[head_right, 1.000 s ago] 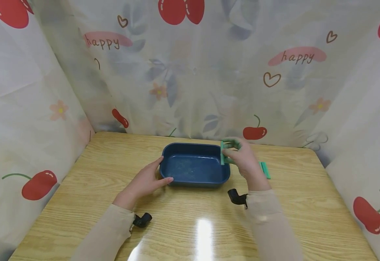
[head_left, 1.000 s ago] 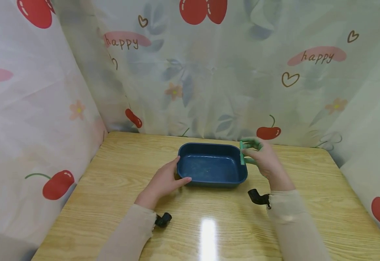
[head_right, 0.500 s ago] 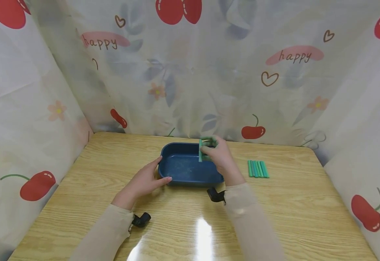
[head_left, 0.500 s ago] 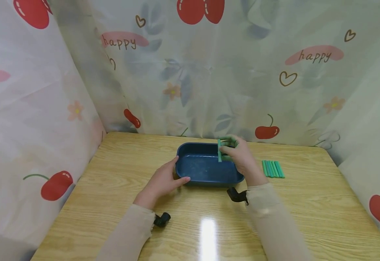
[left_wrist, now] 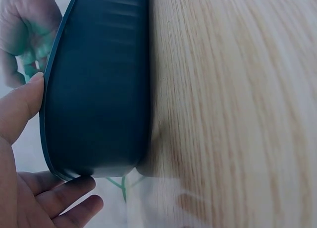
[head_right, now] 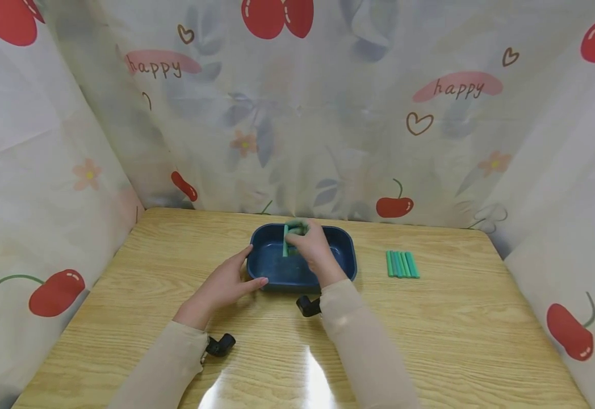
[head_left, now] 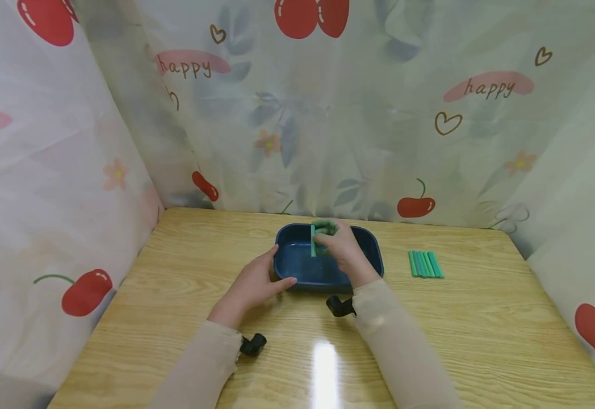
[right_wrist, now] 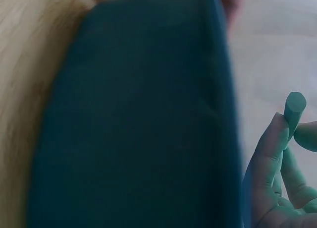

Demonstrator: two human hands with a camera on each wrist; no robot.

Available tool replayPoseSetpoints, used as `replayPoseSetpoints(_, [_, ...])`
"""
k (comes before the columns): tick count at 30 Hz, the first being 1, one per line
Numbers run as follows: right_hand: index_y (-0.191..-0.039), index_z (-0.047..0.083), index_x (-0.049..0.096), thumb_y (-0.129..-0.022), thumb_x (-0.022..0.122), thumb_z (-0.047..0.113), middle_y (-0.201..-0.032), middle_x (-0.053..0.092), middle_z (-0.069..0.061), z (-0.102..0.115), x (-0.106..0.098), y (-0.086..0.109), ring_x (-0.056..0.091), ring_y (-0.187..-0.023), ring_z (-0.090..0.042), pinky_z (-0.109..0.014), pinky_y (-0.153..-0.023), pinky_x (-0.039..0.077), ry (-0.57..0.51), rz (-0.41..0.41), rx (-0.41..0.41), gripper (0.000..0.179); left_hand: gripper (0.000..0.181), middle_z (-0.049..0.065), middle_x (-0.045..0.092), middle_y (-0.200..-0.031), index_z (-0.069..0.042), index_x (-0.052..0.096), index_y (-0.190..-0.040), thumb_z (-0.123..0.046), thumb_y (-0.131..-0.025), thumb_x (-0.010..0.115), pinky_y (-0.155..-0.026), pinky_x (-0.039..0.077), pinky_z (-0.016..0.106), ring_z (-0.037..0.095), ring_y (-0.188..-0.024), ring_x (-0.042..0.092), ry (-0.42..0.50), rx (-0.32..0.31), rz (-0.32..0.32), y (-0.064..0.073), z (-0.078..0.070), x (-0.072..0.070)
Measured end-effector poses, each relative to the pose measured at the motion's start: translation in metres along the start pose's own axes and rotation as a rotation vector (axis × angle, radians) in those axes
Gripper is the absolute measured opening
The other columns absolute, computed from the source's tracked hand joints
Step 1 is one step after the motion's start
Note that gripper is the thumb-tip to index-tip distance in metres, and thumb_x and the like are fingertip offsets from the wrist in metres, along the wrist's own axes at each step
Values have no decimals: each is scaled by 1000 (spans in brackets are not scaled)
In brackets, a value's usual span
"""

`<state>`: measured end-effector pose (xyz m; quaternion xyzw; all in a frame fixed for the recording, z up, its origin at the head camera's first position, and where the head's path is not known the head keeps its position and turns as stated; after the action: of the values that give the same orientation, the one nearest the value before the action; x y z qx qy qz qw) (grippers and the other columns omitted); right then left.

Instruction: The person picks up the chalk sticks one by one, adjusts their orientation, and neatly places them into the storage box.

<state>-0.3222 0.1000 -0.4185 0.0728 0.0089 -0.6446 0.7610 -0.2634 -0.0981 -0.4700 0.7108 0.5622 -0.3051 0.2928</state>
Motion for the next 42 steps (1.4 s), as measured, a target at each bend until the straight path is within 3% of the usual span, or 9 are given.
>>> replayPoseSetpoints(11, [-123,-1,65,-88,66,-1,-98,62,-11,-28,23,-26,61,-79,-17,-30,-66,58,-44,-53,112,35,101,11,34,-160,-15,23,-161,-61,-85,71,-116,33,49,30,-145,35,-5,6,-2,1,-1,-1])
replayPoseSetpoints(23, [-121,-2,64,-88,67,-4,-101,65,-12,-50,34,-36,65,-74,-18,-35,-67,61,-2,-15,229,33,101,10,34,-160,-15,23,-161,-61,-85,71,-116,33,49,29,-146,34,0,-8,-2,-1,1,0])
replayPoseSetpoints(35, [-123,-1,64,-90,65,-4,-101,62,-13,-60,40,-37,61,-80,-21,-31,-65,59,180,-3,245,33,100,9,33,-160,-18,22,-161,-63,-86,69,-116,32,48,29,-146,33,-10,-15,13,-2,3,2])
replayPoseSetpoints(42, [-121,-2,64,-88,65,-6,-100,61,-13,-60,42,-37,62,-77,-22,-34,-65,60,210,-4,238,33,99,11,34,-160,-16,22,-161,-60,-86,70,-116,32,50,31,-146,33,4,2,6,-1,2,0])
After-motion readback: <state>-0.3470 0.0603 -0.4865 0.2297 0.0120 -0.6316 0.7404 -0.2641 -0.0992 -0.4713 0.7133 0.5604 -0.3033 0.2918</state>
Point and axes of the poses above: each hand's wrist, its own y-axis away from the middle knuckle, its own x-axis out of the palm, z = x × y, the point moved 5 cm from there along -y, towards the middle knuckle
